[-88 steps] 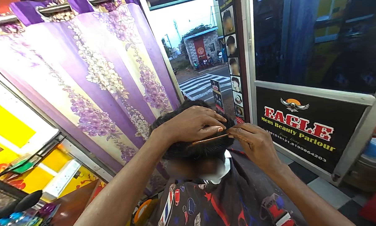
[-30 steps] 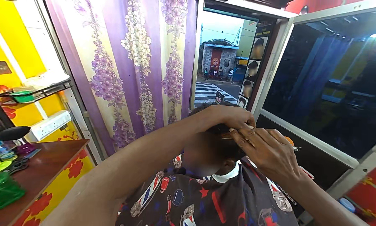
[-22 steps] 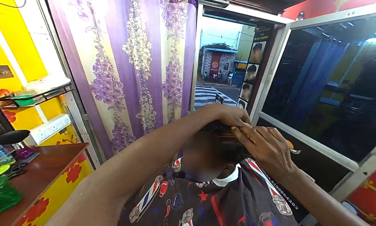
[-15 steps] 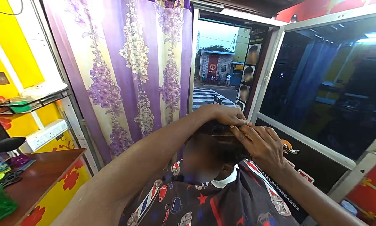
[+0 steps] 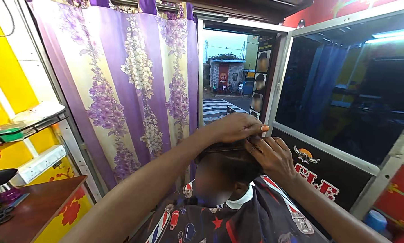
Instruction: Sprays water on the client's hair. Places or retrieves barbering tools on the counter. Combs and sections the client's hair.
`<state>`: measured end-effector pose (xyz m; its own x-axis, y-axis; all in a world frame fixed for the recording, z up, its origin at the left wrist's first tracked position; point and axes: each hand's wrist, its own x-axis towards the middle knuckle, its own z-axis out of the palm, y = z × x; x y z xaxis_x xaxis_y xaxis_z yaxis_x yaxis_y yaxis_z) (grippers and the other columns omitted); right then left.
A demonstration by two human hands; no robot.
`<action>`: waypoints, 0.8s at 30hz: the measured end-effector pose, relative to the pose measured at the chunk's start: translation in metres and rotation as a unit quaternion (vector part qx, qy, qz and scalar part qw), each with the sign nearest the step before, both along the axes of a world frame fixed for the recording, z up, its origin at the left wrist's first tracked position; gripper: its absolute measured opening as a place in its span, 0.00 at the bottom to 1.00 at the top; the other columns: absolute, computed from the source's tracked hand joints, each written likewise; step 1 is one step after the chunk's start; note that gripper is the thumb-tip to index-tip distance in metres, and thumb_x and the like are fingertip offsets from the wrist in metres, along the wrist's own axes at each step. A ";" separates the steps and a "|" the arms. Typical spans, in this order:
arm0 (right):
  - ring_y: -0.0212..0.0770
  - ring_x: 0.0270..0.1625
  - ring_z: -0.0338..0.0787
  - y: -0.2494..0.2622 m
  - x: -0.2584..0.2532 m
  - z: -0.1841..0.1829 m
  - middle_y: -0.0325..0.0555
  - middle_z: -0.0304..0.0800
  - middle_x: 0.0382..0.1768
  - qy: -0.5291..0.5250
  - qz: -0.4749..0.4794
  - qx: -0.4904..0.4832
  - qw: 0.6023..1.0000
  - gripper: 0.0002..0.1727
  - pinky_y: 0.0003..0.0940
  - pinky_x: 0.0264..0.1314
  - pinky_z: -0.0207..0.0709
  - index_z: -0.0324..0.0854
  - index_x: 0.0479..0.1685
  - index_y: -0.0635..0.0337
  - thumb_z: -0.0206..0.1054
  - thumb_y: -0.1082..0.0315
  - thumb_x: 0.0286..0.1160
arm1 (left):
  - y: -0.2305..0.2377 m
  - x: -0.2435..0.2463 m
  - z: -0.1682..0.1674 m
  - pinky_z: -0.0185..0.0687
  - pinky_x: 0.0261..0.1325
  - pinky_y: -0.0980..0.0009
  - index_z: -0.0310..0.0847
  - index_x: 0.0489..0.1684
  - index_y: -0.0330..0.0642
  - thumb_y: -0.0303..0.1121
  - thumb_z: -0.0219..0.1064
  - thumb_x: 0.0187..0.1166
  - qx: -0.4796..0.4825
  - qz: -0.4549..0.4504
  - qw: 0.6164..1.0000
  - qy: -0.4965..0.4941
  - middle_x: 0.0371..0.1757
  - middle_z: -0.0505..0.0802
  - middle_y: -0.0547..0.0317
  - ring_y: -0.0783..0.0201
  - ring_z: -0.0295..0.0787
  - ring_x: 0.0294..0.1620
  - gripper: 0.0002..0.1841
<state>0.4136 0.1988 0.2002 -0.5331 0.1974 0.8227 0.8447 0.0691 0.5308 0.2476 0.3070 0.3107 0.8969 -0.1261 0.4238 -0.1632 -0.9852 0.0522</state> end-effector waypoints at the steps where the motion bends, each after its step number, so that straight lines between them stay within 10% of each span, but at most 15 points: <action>1: 0.48 0.45 0.88 0.000 0.002 0.000 0.46 0.92 0.46 0.002 0.008 -0.004 1.000 0.17 0.43 0.49 0.78 0.91 0.55 0.49 0.59 0.75 0.79 | -0.008 -0.008 -0.004 0.70 0.82 0.53 0.89 0.62 0.39 0.45 0.45 0.94 0.037 -0.008 0.997 -0.070 0.67 0.92 0.54 0.58 0.83 0.76 0.26; 4: 0.48 0.46 0.87 0.003 0.010 -0.001 0.47 0.89 0.43 0.006 0.056 -0.005 0.998 0.12 0.43 0.50 0.79 0.87 0.45 0.53 0.55 0.67 0.85 | -0.042 -0.035 -0.038 0.79 0.74 0.56 0.92 0.51 0.44 0.55 0.41 0.92 0.115 -0.051 0.971 -0.203 0.60 0.93 0.56 0.59 0.86 0.67 0.32; 9: 0.46 0.44 0.88 0.009 0.012 -0.001 0.44 0.90 0.42 0.009 0.032 -0.018 0.999 0.18 0.41 0.48 0.79 0.88 0.64 0.46 0.60 0.72 0.82 | -0.048 -0.044 -0.088 0.65 0.87 0.54 0.83 0.67 0.37 0.54 0.39 0.93 0.171 -0.183 0.968 -0.011 0.72 0.88 0.46 0.50 0.78 0.80 0.32; 24: 0.49 0.35 0.91 0.016 0.006 0.079 0.45 0.92 0.32 0.083 -0.028 -0.168 0.982 0.18 0.45 0.40 0.81 0.95 0.47 0.48 0.67 0.83 0.71 | 0.013 -0.021 -0.054 0.53 0.93 0.57 0.83 0.72 0.39 0.47 0.28 0.95 0.049 -0.165 0.985 0.002 0.76 0.87 0.57 0.61 0.71 0.86 0.35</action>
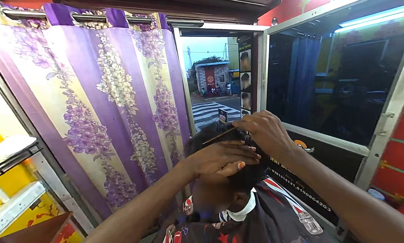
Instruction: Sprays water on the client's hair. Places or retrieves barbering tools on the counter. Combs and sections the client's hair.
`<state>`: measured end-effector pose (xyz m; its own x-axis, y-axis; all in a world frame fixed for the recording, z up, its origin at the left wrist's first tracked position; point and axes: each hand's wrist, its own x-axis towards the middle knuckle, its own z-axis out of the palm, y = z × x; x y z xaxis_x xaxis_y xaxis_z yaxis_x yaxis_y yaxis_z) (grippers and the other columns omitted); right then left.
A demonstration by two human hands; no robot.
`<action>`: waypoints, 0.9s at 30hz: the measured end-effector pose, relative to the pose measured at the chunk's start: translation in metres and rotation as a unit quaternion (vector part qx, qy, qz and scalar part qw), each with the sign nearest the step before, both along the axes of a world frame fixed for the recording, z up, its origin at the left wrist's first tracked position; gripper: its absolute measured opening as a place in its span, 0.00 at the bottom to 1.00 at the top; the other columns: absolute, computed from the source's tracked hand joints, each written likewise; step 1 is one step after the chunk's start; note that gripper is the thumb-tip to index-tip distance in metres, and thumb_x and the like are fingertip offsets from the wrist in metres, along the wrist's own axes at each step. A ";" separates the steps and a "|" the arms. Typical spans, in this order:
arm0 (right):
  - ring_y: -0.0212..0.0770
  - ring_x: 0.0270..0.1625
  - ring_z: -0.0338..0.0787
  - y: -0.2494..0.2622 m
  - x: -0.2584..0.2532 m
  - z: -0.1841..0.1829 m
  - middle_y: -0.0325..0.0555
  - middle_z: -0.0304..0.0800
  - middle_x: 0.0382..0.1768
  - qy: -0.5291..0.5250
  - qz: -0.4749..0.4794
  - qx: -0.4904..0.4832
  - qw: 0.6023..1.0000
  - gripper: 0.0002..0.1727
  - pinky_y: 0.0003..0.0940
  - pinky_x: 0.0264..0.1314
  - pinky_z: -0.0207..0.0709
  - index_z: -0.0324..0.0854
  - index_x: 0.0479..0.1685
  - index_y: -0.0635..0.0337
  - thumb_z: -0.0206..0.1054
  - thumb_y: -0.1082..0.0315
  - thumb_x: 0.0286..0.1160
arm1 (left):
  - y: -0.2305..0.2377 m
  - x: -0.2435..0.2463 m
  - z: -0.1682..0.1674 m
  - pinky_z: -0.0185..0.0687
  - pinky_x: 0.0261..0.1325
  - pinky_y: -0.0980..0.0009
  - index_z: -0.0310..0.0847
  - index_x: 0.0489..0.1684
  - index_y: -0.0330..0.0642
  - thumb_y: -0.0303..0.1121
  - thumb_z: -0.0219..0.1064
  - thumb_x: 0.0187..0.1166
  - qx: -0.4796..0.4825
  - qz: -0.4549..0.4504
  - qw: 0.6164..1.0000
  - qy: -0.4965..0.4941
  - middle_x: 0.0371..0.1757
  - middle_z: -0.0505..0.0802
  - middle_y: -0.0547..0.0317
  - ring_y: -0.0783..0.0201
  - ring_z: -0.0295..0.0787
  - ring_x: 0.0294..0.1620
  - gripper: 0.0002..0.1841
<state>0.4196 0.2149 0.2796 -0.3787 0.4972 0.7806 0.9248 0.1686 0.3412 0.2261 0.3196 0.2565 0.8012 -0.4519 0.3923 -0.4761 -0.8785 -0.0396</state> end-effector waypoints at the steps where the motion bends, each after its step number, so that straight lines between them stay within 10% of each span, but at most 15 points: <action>1: 0.49 0.34 0.91 0.002 -0.001 0.005 0.46 0.92 0.31 0.005 -0.011 -0.020 1.000 0.17 0.47 0.41 0.82 0.95 0.45 0.49 0.68 0.82 0.71 | 0.003 0.002 0.001 0.52 0.94 0.57 0.84 0.72 0.40 0.47 0.28 0.95 -0.001 0.008 1.000 -0.003 0.76 0.86 0.58 0.62 0.71 0.86 0.35; 16: 0.60 0.49 0.93 0.005 -0.026 0.032 0.54 0.95 0.41 0.203 -0.248 -0.230 0.919 0.09 0.60 0.47 0.81 0.93 0.49 0.49 0.68 0.70 0.79 | 0.032 0.017 0.013 0.52 0.93 0.58 0.86 0.70 0.41 0.42 0.34 0.96 -0.066 0.033 0.997 0.002 0.76 0.87 0.57 0.61 0.71 0.85 0.30; 23: 0.71 0.43 0.92 -0.009 -0.013 0.026 0.65 0.92 0.38 0.305 -0.224 -0.073 0.923 0.12 0.71 0.41 0.79 0.85 0.58 0.62 0.62 0.67 0.86 | 0.034 0.015 0.010 0.35 0.95 0.42 0.83 0.76 0.56 0.50 0.36 0.95 -0.086 0.092 0.991 0.034 0.81 0.82 0.69 0.63 0.61 0.91 0.29; 27: 0.48 0.34 0.92 -0.044 -0.018 -0.007 0.45 0.94 0.38 0.237 -0.032 0.076 0.968 0.15 0.53 0.30 0.83 0.86 0.59 0.56 0.53 0.64 0.91 | 0.032 0.008 0.010 0.45 0.94 0.47 0.83 0.76 0.51 0.51 0.40 0.94 -0.114 0.090 0.988 0.043 0.82 0.81 0.65 0.59 0.61 0.91 0.28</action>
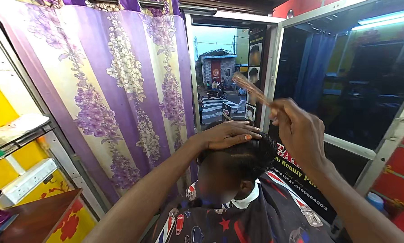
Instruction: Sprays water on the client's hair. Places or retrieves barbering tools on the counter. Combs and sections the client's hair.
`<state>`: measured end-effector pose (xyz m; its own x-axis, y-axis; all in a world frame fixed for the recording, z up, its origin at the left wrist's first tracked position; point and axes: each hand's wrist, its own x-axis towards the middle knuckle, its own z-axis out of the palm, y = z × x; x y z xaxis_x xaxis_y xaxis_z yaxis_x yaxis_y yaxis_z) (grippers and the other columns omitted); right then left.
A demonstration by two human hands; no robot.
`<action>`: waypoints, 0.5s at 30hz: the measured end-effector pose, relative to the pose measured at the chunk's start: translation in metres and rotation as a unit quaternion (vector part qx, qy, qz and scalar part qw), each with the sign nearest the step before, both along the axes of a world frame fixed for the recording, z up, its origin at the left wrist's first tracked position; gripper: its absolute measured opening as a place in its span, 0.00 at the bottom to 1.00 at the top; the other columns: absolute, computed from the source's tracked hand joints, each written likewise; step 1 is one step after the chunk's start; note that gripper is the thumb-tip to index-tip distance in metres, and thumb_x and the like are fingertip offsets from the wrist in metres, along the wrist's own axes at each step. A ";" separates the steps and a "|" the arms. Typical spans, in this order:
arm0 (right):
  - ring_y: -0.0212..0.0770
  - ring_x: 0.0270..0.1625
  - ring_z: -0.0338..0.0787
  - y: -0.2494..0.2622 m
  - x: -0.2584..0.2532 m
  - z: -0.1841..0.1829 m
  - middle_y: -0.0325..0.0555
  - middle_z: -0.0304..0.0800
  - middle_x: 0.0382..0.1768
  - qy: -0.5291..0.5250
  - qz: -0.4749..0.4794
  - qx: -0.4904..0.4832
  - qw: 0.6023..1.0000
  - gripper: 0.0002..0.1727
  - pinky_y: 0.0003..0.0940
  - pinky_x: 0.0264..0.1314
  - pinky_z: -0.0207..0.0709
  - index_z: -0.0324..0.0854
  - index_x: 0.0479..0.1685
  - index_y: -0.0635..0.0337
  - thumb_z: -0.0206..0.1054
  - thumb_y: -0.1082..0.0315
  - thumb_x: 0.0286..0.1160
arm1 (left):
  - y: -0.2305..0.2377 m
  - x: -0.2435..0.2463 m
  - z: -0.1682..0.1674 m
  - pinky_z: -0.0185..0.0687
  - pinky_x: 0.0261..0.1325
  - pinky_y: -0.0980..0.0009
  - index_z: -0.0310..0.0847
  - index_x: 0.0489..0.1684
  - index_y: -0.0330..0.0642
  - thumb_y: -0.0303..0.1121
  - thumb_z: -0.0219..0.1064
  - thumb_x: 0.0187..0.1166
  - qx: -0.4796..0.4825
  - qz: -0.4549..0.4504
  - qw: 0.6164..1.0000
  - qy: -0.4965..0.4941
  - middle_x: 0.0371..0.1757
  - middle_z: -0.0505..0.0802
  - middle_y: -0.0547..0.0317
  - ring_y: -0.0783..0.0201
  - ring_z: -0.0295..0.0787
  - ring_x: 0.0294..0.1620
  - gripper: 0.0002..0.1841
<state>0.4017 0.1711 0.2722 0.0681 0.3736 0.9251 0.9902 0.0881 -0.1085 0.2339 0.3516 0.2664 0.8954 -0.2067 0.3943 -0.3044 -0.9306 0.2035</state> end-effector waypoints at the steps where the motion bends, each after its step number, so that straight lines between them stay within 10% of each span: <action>1: 0.45 0.36 0.92 -0.009 -0.008 -0.013 0.44 0.93 0.39 -0.043 0.033 0.023 0.998 0.16 0.48 0.32 0.84 0.88 0.55 0.57 0.53 0.64 0.89 | 0.000 -0.001 0.000 0.48 0.94 0.52 0.84 0.74 0.45 0.47 0.43 0.95 -0.008 -0.016 1.000 -0.011 0.81 0.83 0.58 0.56 0.64 0.90 0.27; 15: 0.40 0.31 0.82 -0.030 -0.024 -0.070 0.36 0.82 0.27 -0.181 0.014 -0.064 0.981 0.13 0.35 0.31 0.70 0.90 0.37 0.49 0.58 0.64 0.81 | -0.006 0.002 0.001 0.58 0.90 0.57 0.83 0.76 0.49 0.50 0.50 0.93 -0.001 0.034 0.999 0.022 0.81 0.82 0.59 0.62 0.70 0.86 0.25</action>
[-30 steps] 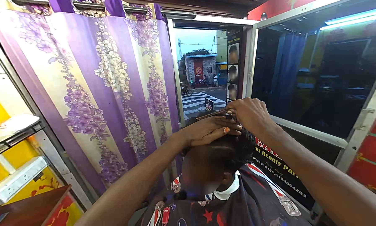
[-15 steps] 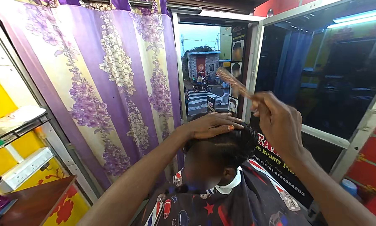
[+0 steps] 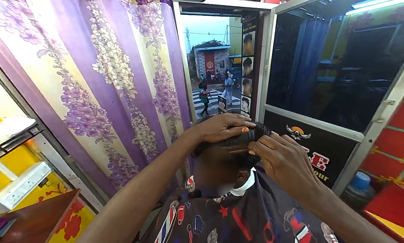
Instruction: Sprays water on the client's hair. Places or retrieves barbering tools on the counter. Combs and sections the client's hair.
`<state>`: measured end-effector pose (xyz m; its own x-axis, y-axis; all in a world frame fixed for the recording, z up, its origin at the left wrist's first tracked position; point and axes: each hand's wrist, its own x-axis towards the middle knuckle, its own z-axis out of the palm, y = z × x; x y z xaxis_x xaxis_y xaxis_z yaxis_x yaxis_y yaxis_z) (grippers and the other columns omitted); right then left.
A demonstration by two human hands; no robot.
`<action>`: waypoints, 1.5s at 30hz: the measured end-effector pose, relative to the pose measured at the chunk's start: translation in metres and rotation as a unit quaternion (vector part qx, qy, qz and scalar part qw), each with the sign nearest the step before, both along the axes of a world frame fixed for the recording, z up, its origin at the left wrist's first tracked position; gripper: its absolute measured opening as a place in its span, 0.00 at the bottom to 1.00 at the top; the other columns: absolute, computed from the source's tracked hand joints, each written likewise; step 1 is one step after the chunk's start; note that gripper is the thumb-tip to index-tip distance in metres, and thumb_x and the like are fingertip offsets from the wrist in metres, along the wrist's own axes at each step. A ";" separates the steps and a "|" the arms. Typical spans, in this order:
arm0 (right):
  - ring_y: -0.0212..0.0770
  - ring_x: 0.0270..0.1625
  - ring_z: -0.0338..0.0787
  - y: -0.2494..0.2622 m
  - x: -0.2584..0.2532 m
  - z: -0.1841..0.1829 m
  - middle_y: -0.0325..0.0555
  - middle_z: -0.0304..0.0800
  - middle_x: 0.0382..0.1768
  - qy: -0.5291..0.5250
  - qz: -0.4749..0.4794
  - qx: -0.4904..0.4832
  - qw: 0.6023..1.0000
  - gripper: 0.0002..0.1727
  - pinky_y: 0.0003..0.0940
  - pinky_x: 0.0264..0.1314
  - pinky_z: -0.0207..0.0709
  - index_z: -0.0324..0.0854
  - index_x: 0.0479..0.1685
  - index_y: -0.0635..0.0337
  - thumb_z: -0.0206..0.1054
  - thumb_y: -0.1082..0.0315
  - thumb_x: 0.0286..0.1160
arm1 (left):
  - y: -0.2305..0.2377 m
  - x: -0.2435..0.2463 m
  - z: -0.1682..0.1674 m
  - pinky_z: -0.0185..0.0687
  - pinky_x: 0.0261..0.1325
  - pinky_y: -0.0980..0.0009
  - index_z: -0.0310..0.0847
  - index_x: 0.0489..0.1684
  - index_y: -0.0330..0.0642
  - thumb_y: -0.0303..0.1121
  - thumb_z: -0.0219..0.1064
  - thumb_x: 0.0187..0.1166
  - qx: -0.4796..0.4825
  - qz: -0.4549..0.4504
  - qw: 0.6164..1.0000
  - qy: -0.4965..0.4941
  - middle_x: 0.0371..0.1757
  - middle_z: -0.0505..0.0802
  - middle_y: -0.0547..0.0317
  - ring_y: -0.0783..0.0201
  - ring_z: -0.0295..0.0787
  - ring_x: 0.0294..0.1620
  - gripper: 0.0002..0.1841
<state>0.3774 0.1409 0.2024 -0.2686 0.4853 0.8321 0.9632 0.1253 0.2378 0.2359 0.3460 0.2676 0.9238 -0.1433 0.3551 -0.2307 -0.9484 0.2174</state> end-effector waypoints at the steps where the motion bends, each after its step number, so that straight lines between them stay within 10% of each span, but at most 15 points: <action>1: 0.40 0.31 0.83 -0.001 0.002 -0.005 0.36 0.82 0.26 0.007 0.002 -0.009 1.000 0.13 0.35 0.31 0.71 0.90 0.37 0.48 0.58 0.63 0.81 | 0.001 0.000 -0.001 0.58 0.90 0.57 0.83 0.76 0.49 0.50 0.50 0.93 0.000 -0.002 1.000 -0.002 0.81 0.82 0.60 0.63 0.70 0.86 0.25; 11: 0.29 0.45 0.90 -0.033 0.032 -0.051 0.30 0.93 0.38 0.147 0.136 -0.025 0.979 0.15 0.34 0.57 0.80 0.89 0.46 0.44 0.54 0.57 0.92 | 0.001 -0.006 -0.005 0.60 0.91 0.57 0.83 0.76 0.55 0.52 0.48 0.92 -0.001 0.007 1.000 -0.016 0.80 0.83 0.68 0.66 0.69 0.86 0.25; 16: 0.31 0.40 0.92 -0.015 0.078 -0.075 0.40 0.93 0.40 0.316 0.115 0.111 0.935 0.17 0.32 0.42 0.90 0.85 0.56 0.58 0.55 0.57 0.92 | -0.012 -0.016 -0.005 0.58 0.92 0.57 0.82 0.76 0.52 0.55 0.44 0.93 0.008 0.055 0.998 -0.011 0.82 0.81 0.67 0.63 0.66 0.88 0.28; 25: 0.40 0.45 0.95 0.023 0.080 -0.110 0.46 0.94 0.46 0.115 0.201 0.095 0.968 0.09 0.30 0.45 0.88 0.80 0.56 0.55 0.57 0.69 0.87 | -0.029 -0.024 -0.003 0.57 0.93 0.55 0.78 0.80 0.51 0.59 0.36 0.92 0.081 0.135 0.987 0.006 0.85 0.77 0.60 0.58 0.63 0.90 0.34; 45: 0.46 0.37 0.93 0.051 0.071 -0.099 0.48 0.90 0.41 0.122 0.143 0.048 0.981 0.07 0.35 0.30 0.85 0.83 0.43 0.54 0.62 0.74 0.75 | -0.039 -0.019 0.007 0.50 0.94 0.46 0.81 0.78 0.52 0.56 0.33 0.94 0.185 0.183 0.965 -0.028 0.84 0.79 0.65 0.59 0.63 0.90 0.33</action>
<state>0.4488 0.1923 0.1036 -0.1689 0.3357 0.9267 0.9216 0.3871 0.0278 0.2168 0.3070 0.2747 0.9176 0.0627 0.3925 0.1327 -0.9791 -0.1539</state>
